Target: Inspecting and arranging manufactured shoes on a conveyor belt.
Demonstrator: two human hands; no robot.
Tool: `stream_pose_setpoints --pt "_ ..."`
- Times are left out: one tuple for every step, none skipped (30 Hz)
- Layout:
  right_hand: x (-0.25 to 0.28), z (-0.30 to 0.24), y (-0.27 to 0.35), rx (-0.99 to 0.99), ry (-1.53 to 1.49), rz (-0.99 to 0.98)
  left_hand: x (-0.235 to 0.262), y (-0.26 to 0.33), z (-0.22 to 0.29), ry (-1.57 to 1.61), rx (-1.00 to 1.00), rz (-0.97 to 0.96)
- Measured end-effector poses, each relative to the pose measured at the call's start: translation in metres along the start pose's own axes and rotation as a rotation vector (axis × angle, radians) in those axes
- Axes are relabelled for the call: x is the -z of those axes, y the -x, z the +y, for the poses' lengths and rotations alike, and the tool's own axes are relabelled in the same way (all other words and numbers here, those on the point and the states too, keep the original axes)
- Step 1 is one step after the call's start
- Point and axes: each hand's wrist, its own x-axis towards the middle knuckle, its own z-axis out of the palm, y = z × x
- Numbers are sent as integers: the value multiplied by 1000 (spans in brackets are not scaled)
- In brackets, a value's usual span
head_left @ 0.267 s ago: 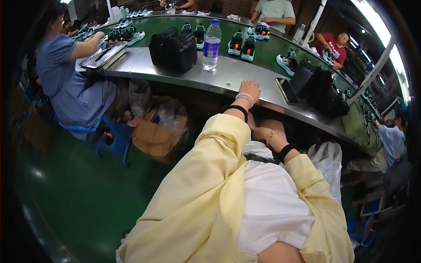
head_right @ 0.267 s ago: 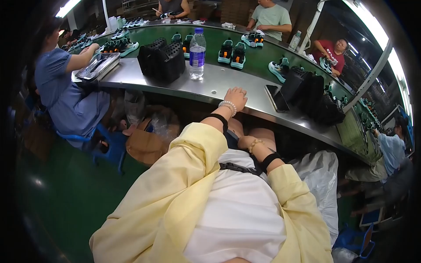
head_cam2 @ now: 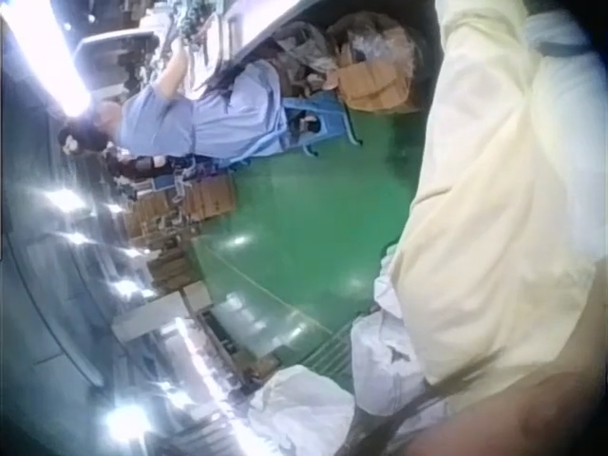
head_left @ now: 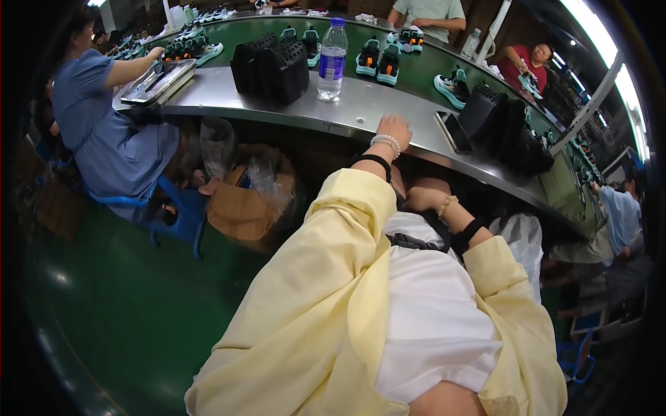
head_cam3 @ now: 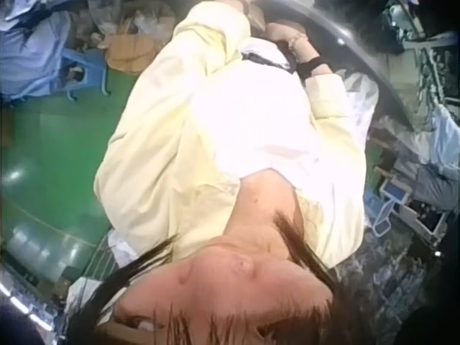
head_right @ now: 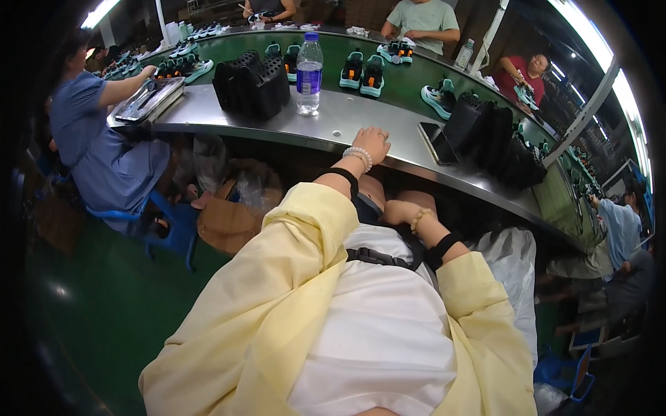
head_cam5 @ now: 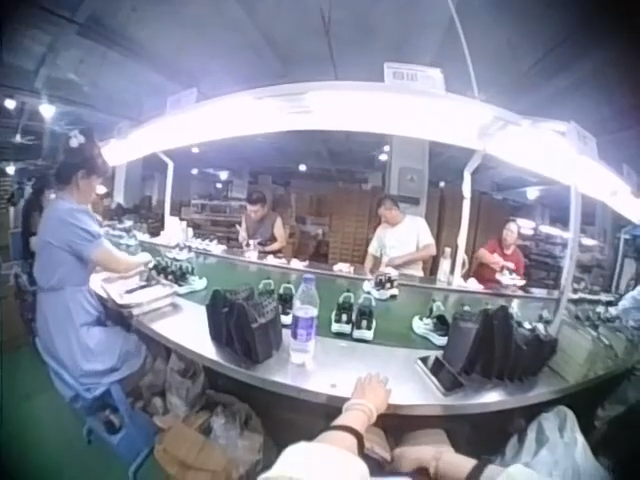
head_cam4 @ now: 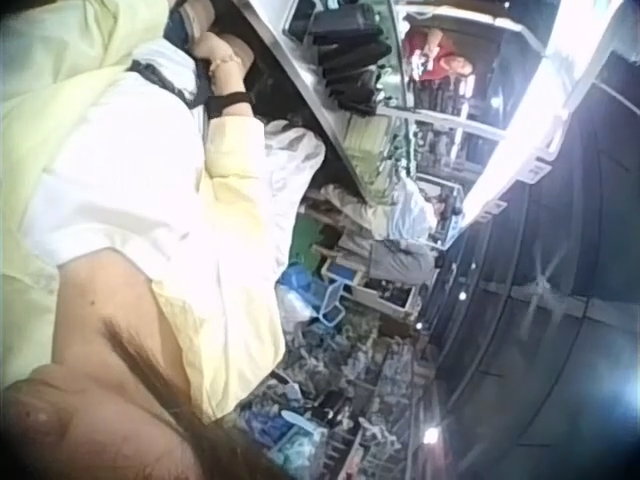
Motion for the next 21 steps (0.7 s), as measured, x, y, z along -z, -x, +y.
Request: stream_pose_setpoints --pt "7 5 6 63 -33 -2 -1 3 2 10 -9 -5" --pt "16 9 15 59 -109 -36 -1 5 8 51 -51 -10" --pt "26 6 25 48 -186 -59 1 4 12 94 -104 -10" --pt "35 -5 35 69 -199 -70 1 6 2 47 -160 -53" --pt "41 -16 42 69 -226 -67 0 13 -7 55 -267 22" --pt "27 -17 36 118 -191 16 0 12 -21 14 -340 2" --pt "3 -5 30 122 -181 115 7 11 -13 41 -412 3" --pt "0 -20 29 88 -67 90 11 15 -28 39 -437 1" --pt "-8 -21 30 35 -53 85 16 15 -28 49 -457 -35" --pt "-17 -17 27 16 -62 122 19 12 -27 36 -476 -58" --pt "-16 -22 30 -4 -96 133 22 15 -29 37 -457 -102" --pt "-14 -26 39 -86 -113 125 26 18 -19 8 -442 -134" --pt "-13 -31 45 -161 -132 118 29 22 -13 -31 -425 -165" --pt "-12 -33 49 -202 -136 137 29 23 -10 -36 -422 -173" --pt "-12 -32 50 -238 -139 157 27 23 -8 -46 -416 -180" --pt "-15 -26 49 -265 -156 168 26 21 -4 -48 -422 -182" --pt "-16 -20 45 -285 -145 255 23 18 -3 -55 -422 -180" --pt "-18 -13 42 -303 -132 342 19 16 0 -70 -423 -167" --pt "-19 -9 40 -313 -140 347 17 17 2 -69 -437 -170" --pt "-20 -5 39 -299 -142 327 16 18 3 -73 -431 -170" --pt "-21 -1 37 -283 -143 307 14 18 5 -78 -423 -169"
